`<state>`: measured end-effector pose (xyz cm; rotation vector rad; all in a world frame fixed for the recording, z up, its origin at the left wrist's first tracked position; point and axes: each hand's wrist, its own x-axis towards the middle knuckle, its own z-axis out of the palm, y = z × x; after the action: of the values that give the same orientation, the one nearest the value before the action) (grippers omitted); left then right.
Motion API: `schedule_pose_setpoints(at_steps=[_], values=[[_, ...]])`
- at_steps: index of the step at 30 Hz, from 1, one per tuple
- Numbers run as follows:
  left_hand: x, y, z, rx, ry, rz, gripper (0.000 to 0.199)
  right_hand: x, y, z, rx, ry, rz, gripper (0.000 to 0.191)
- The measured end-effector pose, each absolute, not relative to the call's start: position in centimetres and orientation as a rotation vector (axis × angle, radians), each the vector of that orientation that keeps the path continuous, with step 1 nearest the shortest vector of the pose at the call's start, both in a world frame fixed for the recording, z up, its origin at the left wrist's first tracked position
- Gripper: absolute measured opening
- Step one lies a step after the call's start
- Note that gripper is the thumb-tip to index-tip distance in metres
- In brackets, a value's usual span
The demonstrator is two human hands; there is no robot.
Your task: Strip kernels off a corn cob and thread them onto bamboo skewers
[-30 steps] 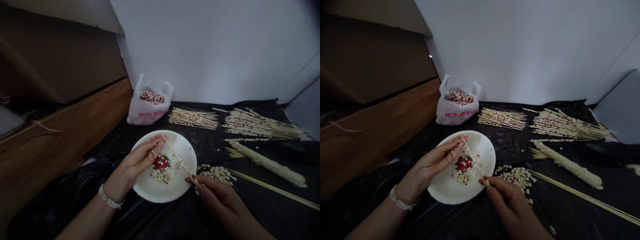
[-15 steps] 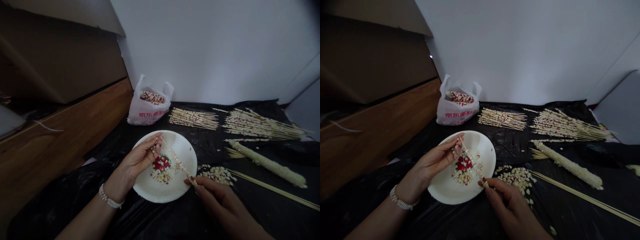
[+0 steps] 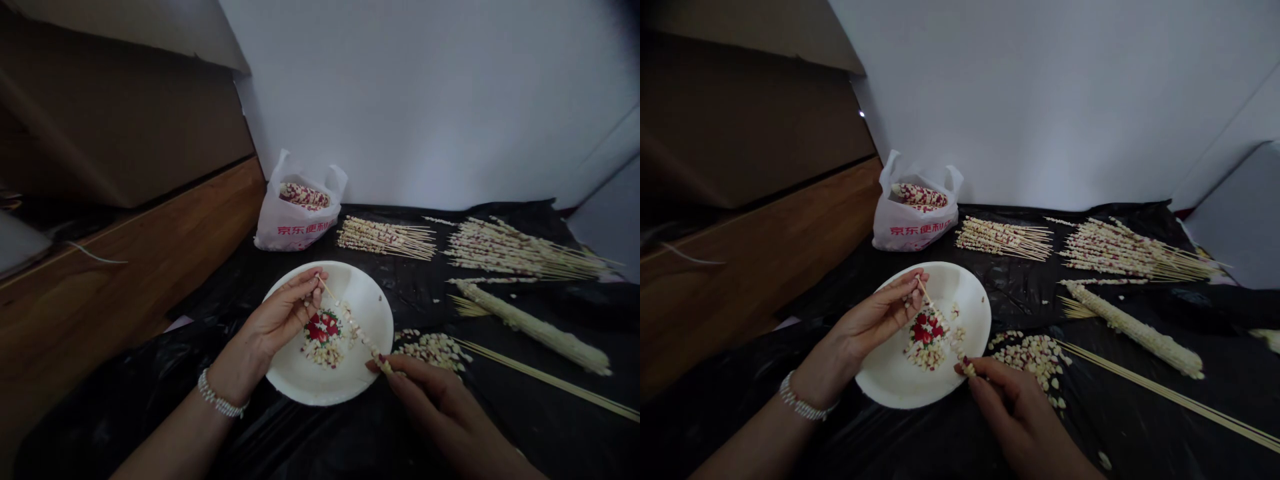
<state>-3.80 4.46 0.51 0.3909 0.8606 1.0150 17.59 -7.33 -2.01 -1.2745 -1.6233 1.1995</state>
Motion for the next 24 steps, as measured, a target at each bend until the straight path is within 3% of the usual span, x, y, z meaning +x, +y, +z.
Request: schedule_pose_setpoints(at_steps=[24], values=[[-3.86, 4.86, 0.28, 0.311, 0.886, 1.066, 0.018, 17.36, -7.50, -2.07, -1.265, -1.623, 1.195, 0.033]])
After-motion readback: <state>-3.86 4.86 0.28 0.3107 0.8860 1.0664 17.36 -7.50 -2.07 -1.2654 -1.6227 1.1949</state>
